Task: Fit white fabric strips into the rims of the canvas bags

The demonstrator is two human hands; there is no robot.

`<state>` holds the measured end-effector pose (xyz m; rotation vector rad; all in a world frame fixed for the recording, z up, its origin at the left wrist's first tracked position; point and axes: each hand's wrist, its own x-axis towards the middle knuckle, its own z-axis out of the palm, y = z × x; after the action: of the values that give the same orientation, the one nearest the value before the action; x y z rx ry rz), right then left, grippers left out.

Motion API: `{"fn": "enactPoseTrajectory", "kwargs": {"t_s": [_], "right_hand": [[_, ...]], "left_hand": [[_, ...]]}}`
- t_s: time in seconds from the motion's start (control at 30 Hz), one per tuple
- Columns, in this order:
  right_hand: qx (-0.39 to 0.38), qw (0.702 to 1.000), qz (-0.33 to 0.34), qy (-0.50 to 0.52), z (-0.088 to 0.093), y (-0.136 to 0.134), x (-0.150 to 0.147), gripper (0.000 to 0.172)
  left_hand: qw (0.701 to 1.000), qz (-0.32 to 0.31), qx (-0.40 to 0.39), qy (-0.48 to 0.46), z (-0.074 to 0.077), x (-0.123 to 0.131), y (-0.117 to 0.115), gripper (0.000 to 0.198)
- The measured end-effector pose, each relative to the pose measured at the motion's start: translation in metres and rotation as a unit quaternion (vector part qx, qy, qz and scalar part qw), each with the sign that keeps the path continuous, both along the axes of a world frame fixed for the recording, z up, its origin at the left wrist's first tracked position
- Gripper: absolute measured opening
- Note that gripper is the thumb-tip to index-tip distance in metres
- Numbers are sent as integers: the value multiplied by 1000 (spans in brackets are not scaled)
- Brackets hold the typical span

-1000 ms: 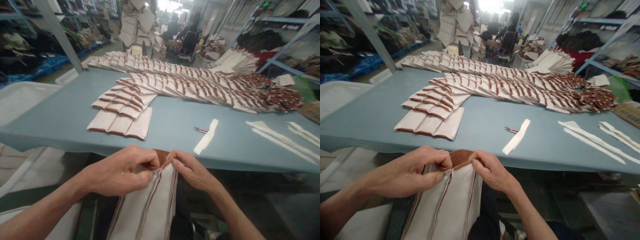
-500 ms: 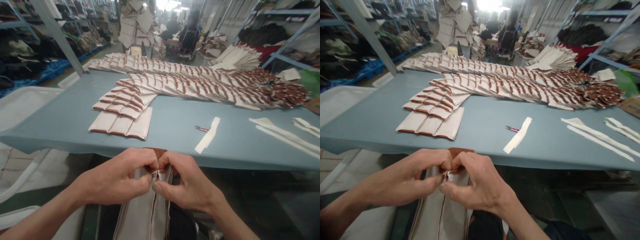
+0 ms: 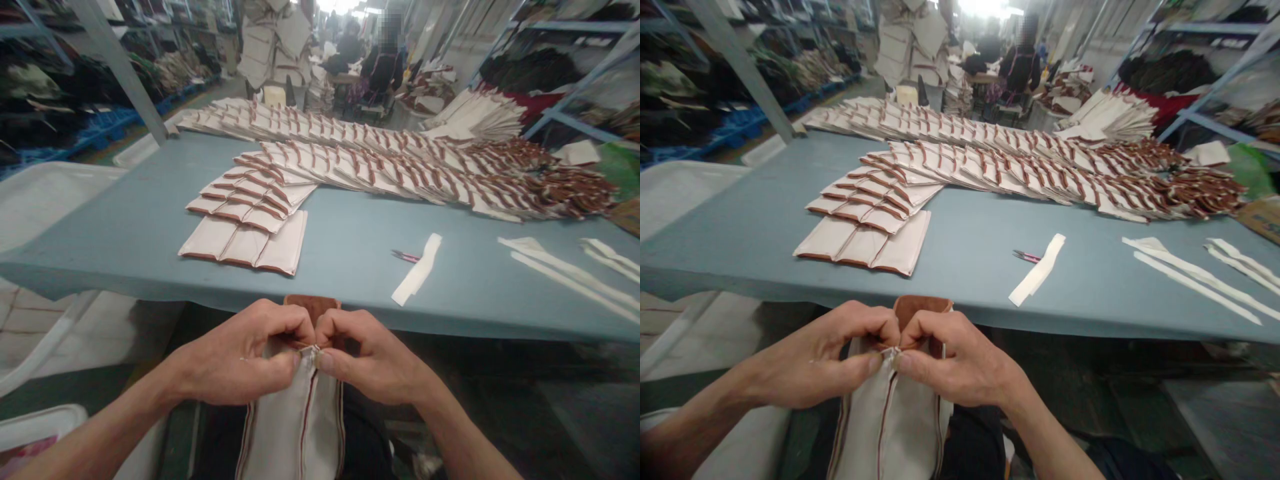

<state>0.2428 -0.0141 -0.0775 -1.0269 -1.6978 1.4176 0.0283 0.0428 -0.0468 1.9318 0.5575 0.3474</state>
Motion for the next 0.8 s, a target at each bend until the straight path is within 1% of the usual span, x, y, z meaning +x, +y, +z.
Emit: {"fn": "enactPoseTrajectory", "kwargs": {"t_s": [0.13, 0.23, 0.33, 0.4, 0.5, 0.57, 0.7, 0.8], "right_hand": [[8, 1000, 11, 1, 1, 2, -1, 22], [11, 1000, 6, -22, 5, 2, -2, 19], [27, 997, -7, -66, 11, 0, -5, 15], [67, 991, -34, -111, 14, -3, -8, 12], [147, 972, -77, -168, 17, -7, -11, 9], [183, 961, -85, -186, 18, -8, -12, 9], [202, 954, -89, -201, 17, -11, -11, 10], [208, 950, -113, -203, 15, -12, -11, 10]], "left_hand": [[998, 2, -57, 5, -3, -4, 3, 8], [998, 4, -56, 4, -2, -5, 3, 7], [999, 3, -44, 10, -2, -6, 3, 7], [1000, 3, -29, 12, -1, -6, 3, 7], [1000, 10, 5, 12, -1, -6, 3, 8], [999, 22, 27, 22, -1, -5, 2, 10], [995, 40, 77, 45, 1, -2, -3, 11], [987, 66, 134, 66, 5, 0, -9, 13]]}}
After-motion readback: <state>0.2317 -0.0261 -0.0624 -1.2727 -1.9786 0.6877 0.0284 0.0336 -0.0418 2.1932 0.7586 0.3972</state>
